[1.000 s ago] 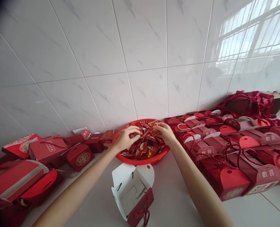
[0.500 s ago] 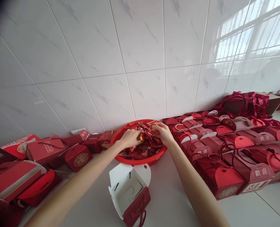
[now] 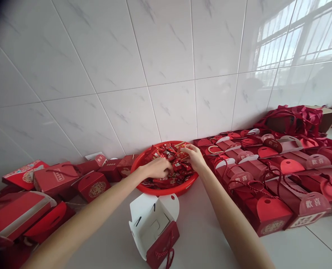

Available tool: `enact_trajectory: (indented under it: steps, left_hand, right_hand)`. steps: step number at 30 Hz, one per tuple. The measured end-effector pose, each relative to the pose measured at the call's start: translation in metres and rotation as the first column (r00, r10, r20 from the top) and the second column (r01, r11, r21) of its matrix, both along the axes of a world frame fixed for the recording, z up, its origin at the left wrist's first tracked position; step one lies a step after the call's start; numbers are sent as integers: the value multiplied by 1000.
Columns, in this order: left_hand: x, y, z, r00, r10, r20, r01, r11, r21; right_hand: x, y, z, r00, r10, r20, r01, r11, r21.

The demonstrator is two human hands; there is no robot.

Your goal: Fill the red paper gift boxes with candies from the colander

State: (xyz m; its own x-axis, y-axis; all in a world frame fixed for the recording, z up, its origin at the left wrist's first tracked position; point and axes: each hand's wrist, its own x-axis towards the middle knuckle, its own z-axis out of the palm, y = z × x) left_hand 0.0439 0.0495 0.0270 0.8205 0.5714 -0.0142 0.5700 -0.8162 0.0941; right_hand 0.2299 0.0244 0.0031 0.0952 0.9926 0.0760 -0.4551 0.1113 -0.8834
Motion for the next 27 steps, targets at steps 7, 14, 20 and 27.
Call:
enact_trajectory:
  steps: [7,14,20,27]
  left_hand:
    - [21,-14,-7,974,-7,-225,0,999,-34]
    - [24,-18,-15,994,46,-103,-61,988,-142]
    - [16,-6,-18,991,103,86,-77,962,-262]
    - [-16,10,-11,788,320,526,-20,867,-498]
  right_hand:
    - [-1,-1,1,1000,3,3,-3,1000,-7]
    - [-1,-2,0,1000,14,14,-14,1000,-2]
    - [0,0,-1,1000,7,14,-7,1000,-3]
    - [0,0,-1,1000,8,18,-8,1000,-9]
